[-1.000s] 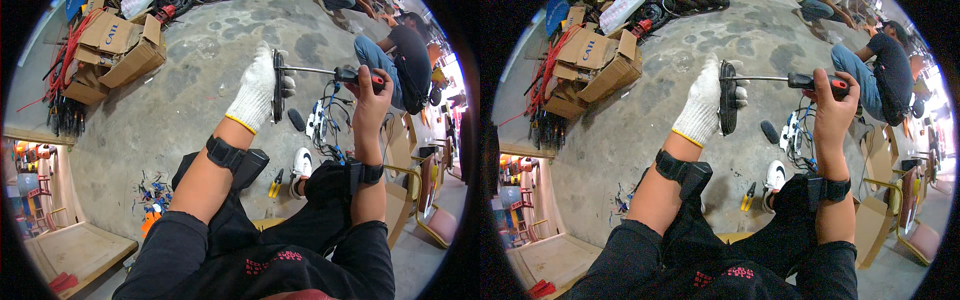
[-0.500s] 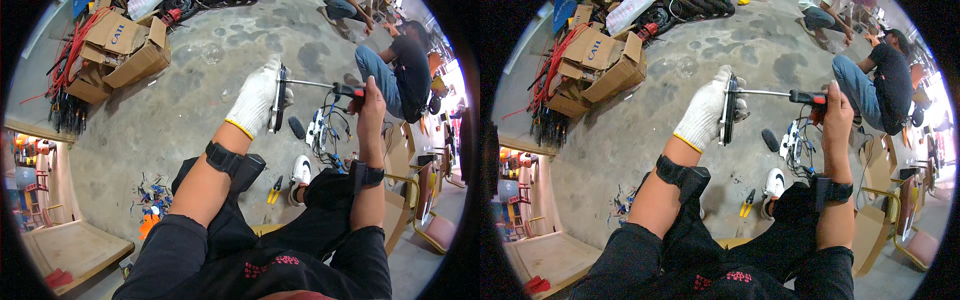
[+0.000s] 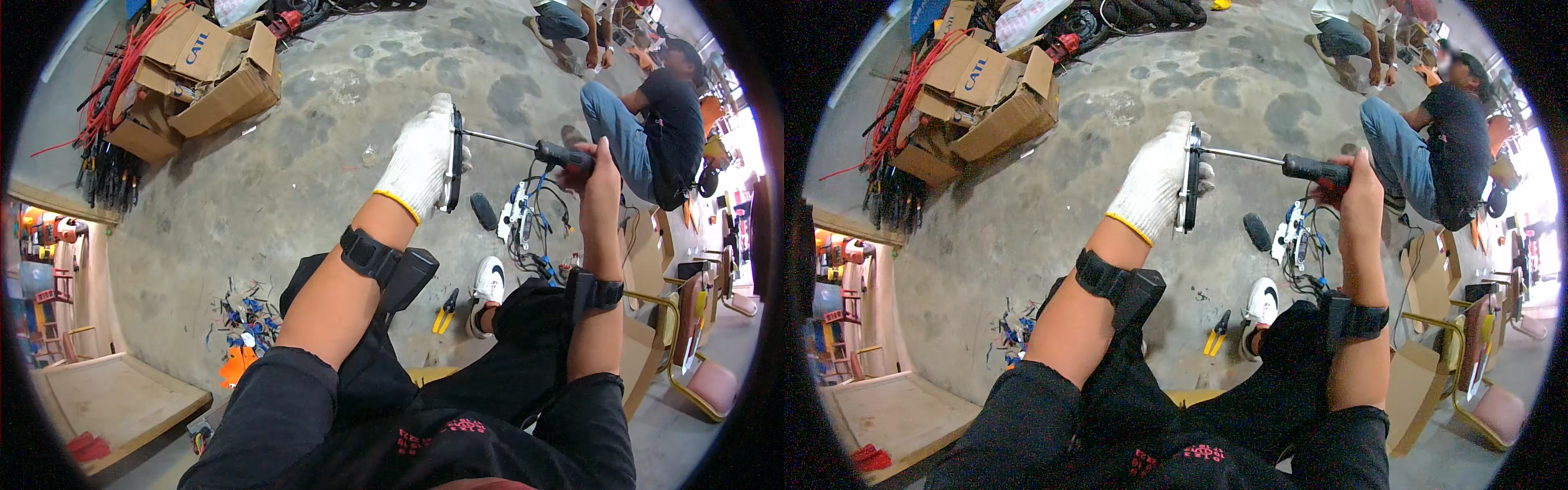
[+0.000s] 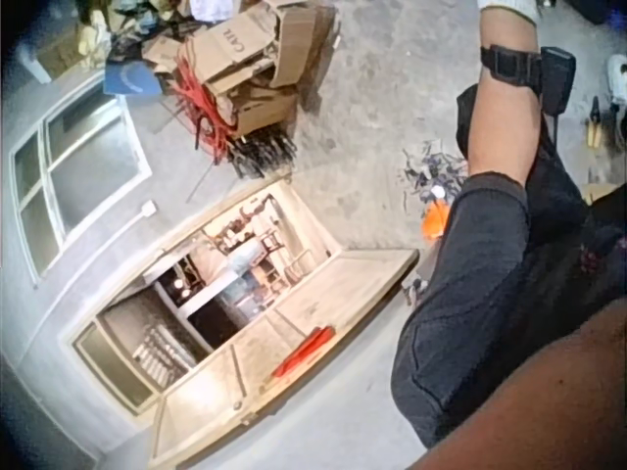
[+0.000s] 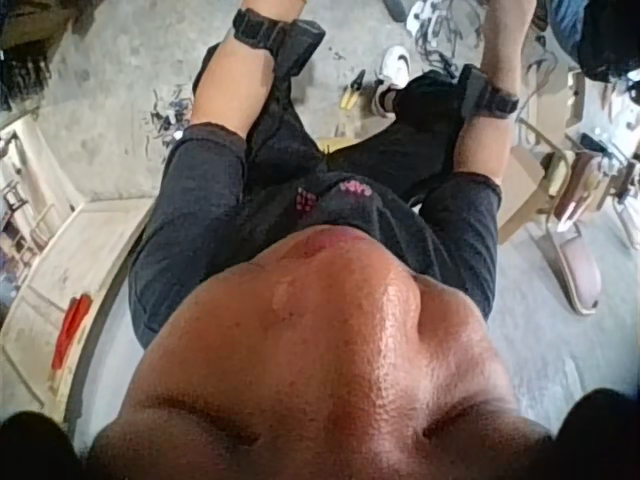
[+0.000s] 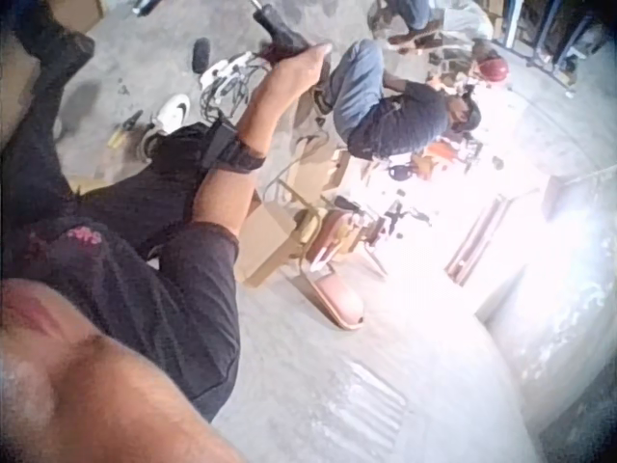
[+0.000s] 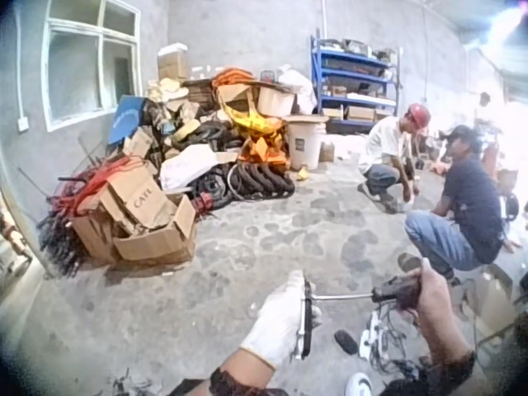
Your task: Repairing a motorcycle headlight or instrument cluster assembly using a screwdriver.
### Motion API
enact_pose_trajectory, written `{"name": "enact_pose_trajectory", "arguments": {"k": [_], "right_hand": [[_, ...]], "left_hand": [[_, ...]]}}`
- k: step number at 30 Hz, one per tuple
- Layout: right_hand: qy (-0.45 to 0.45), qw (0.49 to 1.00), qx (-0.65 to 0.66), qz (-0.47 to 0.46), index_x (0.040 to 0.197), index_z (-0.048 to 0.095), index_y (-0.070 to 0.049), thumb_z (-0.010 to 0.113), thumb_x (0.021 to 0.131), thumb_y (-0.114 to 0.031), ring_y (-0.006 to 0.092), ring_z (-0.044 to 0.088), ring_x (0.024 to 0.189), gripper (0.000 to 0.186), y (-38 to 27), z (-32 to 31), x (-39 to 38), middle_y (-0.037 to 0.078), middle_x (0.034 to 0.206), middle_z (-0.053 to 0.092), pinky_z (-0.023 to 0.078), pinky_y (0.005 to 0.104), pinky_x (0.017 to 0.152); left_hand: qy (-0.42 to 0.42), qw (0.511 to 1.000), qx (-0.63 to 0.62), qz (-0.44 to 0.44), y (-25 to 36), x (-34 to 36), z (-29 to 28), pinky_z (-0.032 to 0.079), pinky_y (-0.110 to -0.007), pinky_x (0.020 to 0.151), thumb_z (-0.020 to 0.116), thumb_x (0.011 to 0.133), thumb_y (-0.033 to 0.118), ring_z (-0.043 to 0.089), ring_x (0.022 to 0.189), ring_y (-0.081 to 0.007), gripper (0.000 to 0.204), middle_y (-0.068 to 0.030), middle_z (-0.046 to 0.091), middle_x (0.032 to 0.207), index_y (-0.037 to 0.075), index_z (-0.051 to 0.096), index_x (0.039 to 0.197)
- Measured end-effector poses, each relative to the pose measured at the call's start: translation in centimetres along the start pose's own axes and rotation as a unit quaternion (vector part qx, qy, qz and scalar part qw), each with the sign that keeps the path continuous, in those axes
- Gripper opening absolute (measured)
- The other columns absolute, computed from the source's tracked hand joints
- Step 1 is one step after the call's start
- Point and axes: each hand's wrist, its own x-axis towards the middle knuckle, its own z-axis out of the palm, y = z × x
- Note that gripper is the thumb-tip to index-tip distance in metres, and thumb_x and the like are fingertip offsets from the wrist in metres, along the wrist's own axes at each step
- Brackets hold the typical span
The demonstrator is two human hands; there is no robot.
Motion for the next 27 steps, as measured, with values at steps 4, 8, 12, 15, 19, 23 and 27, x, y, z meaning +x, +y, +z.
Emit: {"name": "enact_pose_trajectory", "arguments": {"k": [4, 8, 12, 15, 19, 23, 27], "right_hand": [[-0.086, 0.952, 0.238, -0.174, 0.136, 0.041, 0.001, 0.042, 0.103, -0.026, 0.025, 0.062, 0.111, 0.042, 0.0, 0.6, -0.2, 0.017, 0.135, 0.048, 0.052, 0.0315, 0.085], [-0.054, 0.976, 0.088, -0.193, 0.127, 0.05, 0.002, 0.051, 0.1, -0.038, 0.02, 0.065, 0.1, 0.048, 0.2, 0.3, -0.3, 0.013, 0.115, 0.062, 0.055, 0.0274, 0.078], [-0.011, 0.998, -0.052, 0.015, 0.12, 0.054, 0.0, 0.049, 0.1, -0.041, 0.0182, 0.065, 0.098, 0.045, 0.1, -0.4, 0.3, 0.01, 0.105, 0.064, 0.052, 0.022, 0.068], [-0.077, 0.977, 0.183, -0.085, 0.127, 0.048, 0.0, 0.046, 0.101, -0.03, 0.023, 0.062, 0.111, 0.04, 0.3, 0.3, 0.4, 0.015, 0.12, 0.058, 0.05, 0.0243, 0.076], [-0.117, 0.937, 0.214, -0.249, 0.139, 0.038, 0.0, 0.049, 0.099, -0.018, 0.0275, 0.058, 0.118, 0.045, 0.2, 0.6, -0.6, 0.018, 0.136, 0.048, 0.05, 0.0283, 0.088], [0.023, 0.996, -0.021, -0.089, 0.12, 0.058, 0.001, 0.054, 0.099, -0.037, 0.0164, 0.066, 0.075, 0.044, -0.3, 0.1, -0.6, 0.011, 0.097, 0.065, 0.05, 0.023, 0.061], [-0.019, 1.0, -0.01, -0.003, 0.112, 0.061, 0.001, 0.048, 0.1, -0.035, 0.0177, 0.064, 0.072, 0.041, -0.2, -0.1, -0.5, 0.01, 0.093, 0.064, 0.054, 0.0305, 0.066]], "left_hand": [[-0.007, 1.0, -0.024, -0.006, 0.0, -0.2, -0.3, 0.051, -0.031, 0.046, 0.048, 0.098, 0.048, 0.056, 0.046, -0.0185, 0.047, -0.0088, 0.059, 0.063, 0.004, 0.061, 0.09], [-0.017, 0.999, -0.042, -0.007, -0.1, 0.0, -0.1, 0.05, -0.031, 0.045, 0.048, 0.098, 0.048, 0.056, 0.046, -0.0187, 0.047, -0.0089, 0.059, 0.063, 0.004, 0.061, 0.09], [-0.004, 0.999, -0.041, -0.026, -0.3, 0.3, 0.3, 0.051, -0.032, 0.045, 0.048, 0.098, 0.048, 0.056, 0.045, -0.0184, 0.047, -0.0084, 0.059, 0.063, 0.004, 0.062, 0.09], [0.002, 0.999, -0.035, -0.03, -0.5, 0.3, 0.1, 0.051, -0.033, 0.045, 0.048, 0.098, 0.048, 0.056, 0.045, -0.0182, 0.048, -0.0084, 0.059, 0.064, 0.004, 0.062, 0.089], [-0.011, 0.999, -0.031, -0.017, -0.5, 0.5, 0.1, 0.052, -0.032, 0.045, 0.047, 0.098, 0.049, 0.057, 0.046, -0.0188, 0.049, -0.0084, 0.06, 0.066, 0.003, 0.062, 0.089], [-0.022, 0.998, -0.053, -0.037, -0.7, 0.2, 0.2, 0.051, -0.032, 0.045, 0.047, 0.099, 0.048, 0.057, 0.047, -0.0185, 0.048, -0.0075, 0.06, 0.066, 0.003, 0.062, 0.089], [-0.027, 0.998, -0.058, -0.03, -0.7, 0.2, 0.1, 0.052, -0.032, 0.045, 0.048, 0.099, 0.047, 0.056, 0.047, -0.0179, 0.048, -0.0075, 0.059, 0.065, 0.003, 0.062, 0.089]]}}
